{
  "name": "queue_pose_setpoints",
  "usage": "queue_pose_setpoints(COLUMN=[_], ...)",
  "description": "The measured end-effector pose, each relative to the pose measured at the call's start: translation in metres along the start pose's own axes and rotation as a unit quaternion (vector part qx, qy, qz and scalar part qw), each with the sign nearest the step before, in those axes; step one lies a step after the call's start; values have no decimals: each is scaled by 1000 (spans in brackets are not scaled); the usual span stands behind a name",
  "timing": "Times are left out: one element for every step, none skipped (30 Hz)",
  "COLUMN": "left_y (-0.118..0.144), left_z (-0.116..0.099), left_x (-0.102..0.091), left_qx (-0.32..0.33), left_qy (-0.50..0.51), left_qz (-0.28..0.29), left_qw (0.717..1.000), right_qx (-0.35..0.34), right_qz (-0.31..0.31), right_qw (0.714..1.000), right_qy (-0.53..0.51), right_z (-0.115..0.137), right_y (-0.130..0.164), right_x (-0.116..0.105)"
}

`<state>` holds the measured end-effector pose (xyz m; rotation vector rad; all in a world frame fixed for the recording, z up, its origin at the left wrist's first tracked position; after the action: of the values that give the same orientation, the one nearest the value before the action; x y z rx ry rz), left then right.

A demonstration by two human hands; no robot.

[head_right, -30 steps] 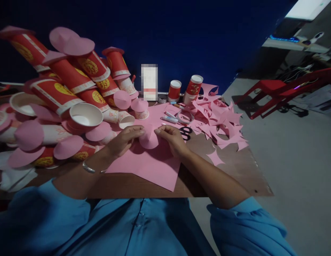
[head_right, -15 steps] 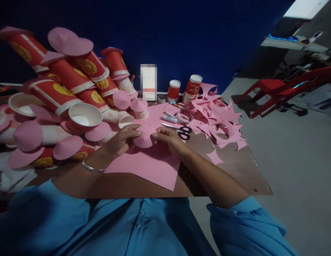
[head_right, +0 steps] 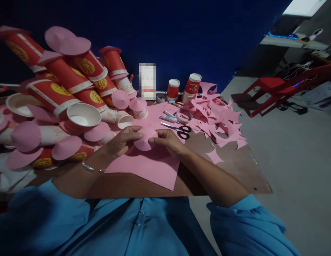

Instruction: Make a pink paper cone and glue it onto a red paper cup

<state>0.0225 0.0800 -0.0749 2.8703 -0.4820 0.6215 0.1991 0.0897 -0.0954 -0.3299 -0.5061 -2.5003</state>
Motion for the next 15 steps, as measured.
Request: queue_pose_setpoints(left_y=[0,0,0,0,0,0,0,0,-1,-1,-1,-1,-1,-1,-1], left_z=[0,-1,-1,-2,-3,-3,-4,-4,-4,-4,-4,-4,-4,-5,-5], left_x=[0,0,0,0,0,0,0,0,-1,-1,-1,-1,-1,0,0], left_qx=[1,3,5,7,10,12,13,16,18,20,21,23,24,24,24], left_qy=[2,4,6,7,9,10,10,10,8,7,5,3,1,0,1], left_qz=[1,3,6,9,12,14,16,17,16,14,11,6,1,-4,-9], left_qw=[1000,1000,1000,1000,1000,1000,1000,1000,1000,1000,1000,1000,1000,1000,1000], right_qx=[2,4,2,-2,-10,-20,-31,-40,-45,-46,-46,-46,-47,-48,-49], right_qz=[-1,-3,-8,-15,-25,-36,-49,-61,-73,-83,-91,-95,-96,-94,-91], right_qw=[1000,1000,1000,1000,1000,999,998,997,996,995,995,994,994,994,995], right_qy=[2,3,2,2,4,8,12,16,19,19,18,17,17,17,15], right_z=[0,1,1,2,3,4,5,6,6,7,8,8,9,9,9], right_y=[0,0,0,-1,-1,-2,-2,-2,-2,-2,-2,-1,-1,-1,-1], right_x=[0,0,0,-1,-2,-3,-4,-5,-5,-6,-6,-6,-6,-5,-5])
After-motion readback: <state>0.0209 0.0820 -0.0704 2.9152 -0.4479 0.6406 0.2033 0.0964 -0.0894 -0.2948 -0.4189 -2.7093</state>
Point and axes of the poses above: each hand's wrist, its own y-axis away from the middle knuckle, its own x-axis out of the palm, z = x × y, the point moved 3 cm from there along -y, towards the middle knuckle, and after that the axes turned 10 degrees about x, right-handed, at the moved point
